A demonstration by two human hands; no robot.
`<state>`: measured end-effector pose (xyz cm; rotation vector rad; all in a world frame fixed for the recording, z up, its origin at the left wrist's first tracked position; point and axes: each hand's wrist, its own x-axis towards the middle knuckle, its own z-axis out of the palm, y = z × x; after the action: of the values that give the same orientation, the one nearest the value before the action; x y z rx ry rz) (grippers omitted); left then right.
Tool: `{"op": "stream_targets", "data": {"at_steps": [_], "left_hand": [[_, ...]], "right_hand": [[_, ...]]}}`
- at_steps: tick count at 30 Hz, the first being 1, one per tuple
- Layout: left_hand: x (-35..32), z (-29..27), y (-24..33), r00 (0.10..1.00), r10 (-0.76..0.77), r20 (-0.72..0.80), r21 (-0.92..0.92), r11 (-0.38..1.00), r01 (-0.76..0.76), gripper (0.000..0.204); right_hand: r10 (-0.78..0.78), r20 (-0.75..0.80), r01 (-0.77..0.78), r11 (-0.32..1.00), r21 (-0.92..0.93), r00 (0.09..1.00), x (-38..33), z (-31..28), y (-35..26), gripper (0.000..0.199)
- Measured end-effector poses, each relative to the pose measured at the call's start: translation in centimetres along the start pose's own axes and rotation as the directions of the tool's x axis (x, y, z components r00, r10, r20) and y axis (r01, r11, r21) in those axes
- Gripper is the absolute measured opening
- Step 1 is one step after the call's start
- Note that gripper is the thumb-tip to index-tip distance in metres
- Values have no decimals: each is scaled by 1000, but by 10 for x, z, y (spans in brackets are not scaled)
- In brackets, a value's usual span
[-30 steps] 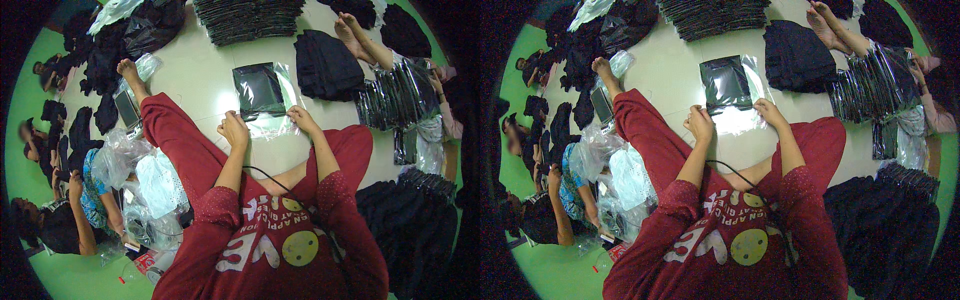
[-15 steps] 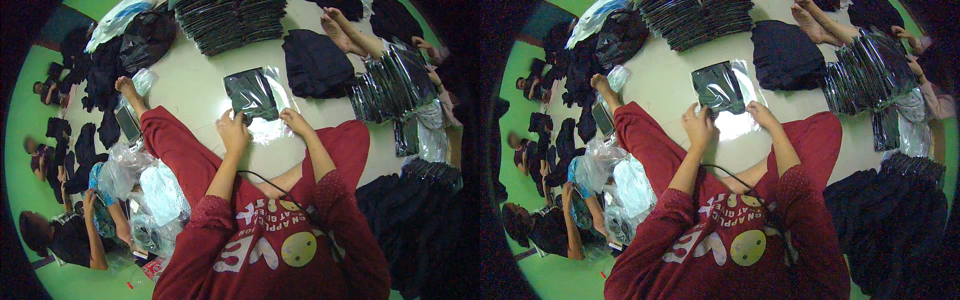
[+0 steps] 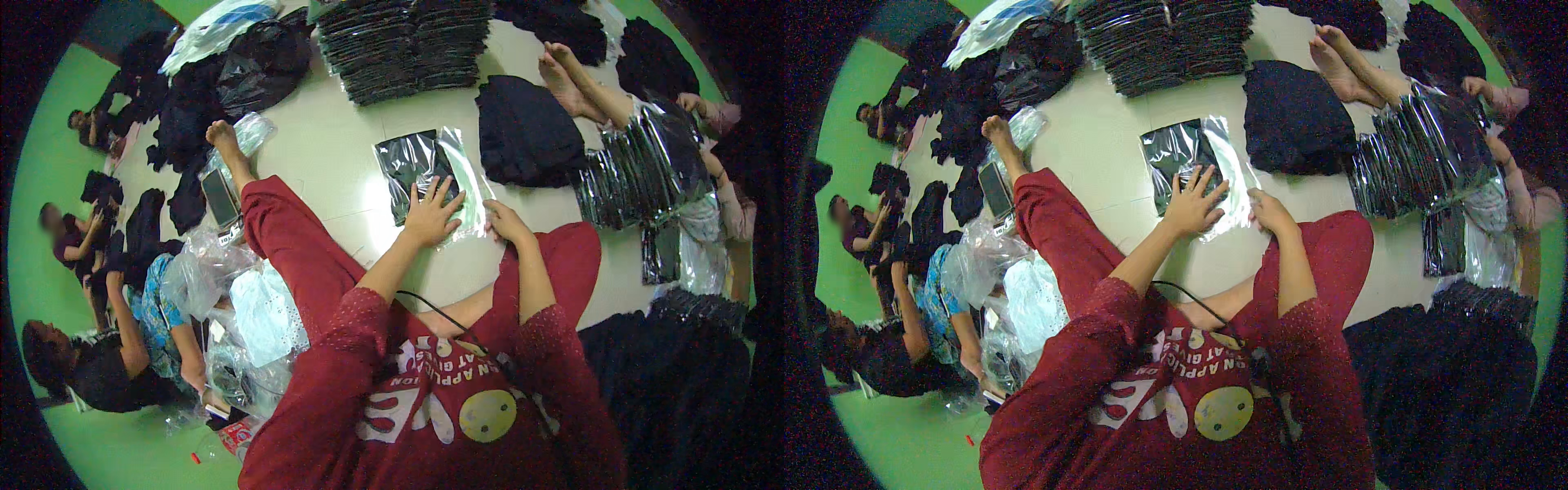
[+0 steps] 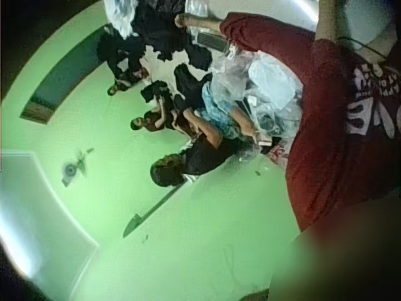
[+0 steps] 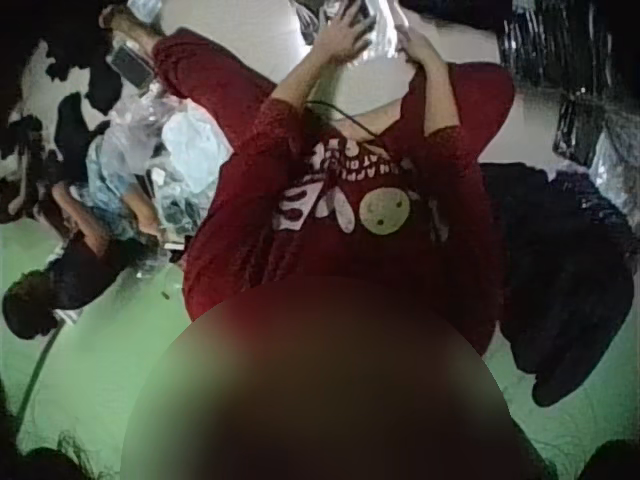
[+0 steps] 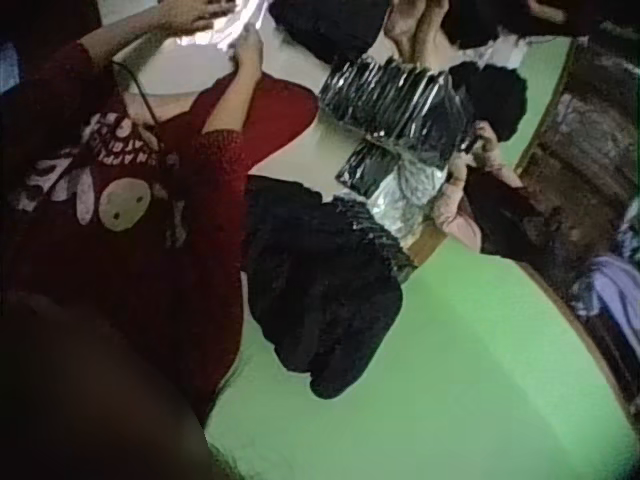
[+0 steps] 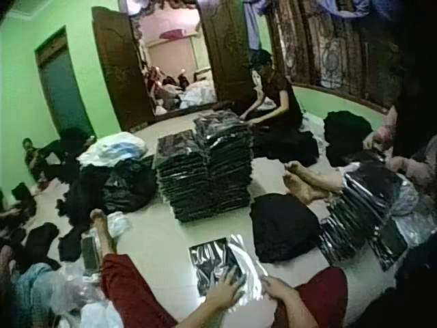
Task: The person sits on the floor and repeatedly folds dark garments, places them into clear plastic bags, and stacks the packaged items. The person also handles small white paper inserts, placing them into the bags alongside the garments.
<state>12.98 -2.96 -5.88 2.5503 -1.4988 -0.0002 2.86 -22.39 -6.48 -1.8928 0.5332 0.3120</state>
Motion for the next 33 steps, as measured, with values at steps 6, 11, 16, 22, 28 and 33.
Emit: {"op": "stream_targets", "data": {"at_steps": [6,11,16,22,28,33], "left_hand": [[-32,-18,-18,990,-61,-129,20,998,64,30],[-20,-81,-29,970,-136,-203,-62,990,126,34],[0,-158,-59,947,-277,-165,-403,895,191,23],[15,-104,-83,881,-473,28,-257,848,463,42],[-32,-19,5,892,-438,-116,-21,899,438,75],[-47,-1,20,912,-405,-69,-30,914,404,75]], "right_hand": [[34,-34,-34,999,11,999,0,-11,5,41],[46,-4,-45,999,30,999,9,-4,8,41],[35,-37,-36,999,-36,999,15,-7,11,39],[21,-43,-21,1000,-1,999,12,-4,9,40],[19,-56,-20,999,-33,998,14,-3,8,38],[-62,-8,63,998,24,998,15,0,-3,41]]}}
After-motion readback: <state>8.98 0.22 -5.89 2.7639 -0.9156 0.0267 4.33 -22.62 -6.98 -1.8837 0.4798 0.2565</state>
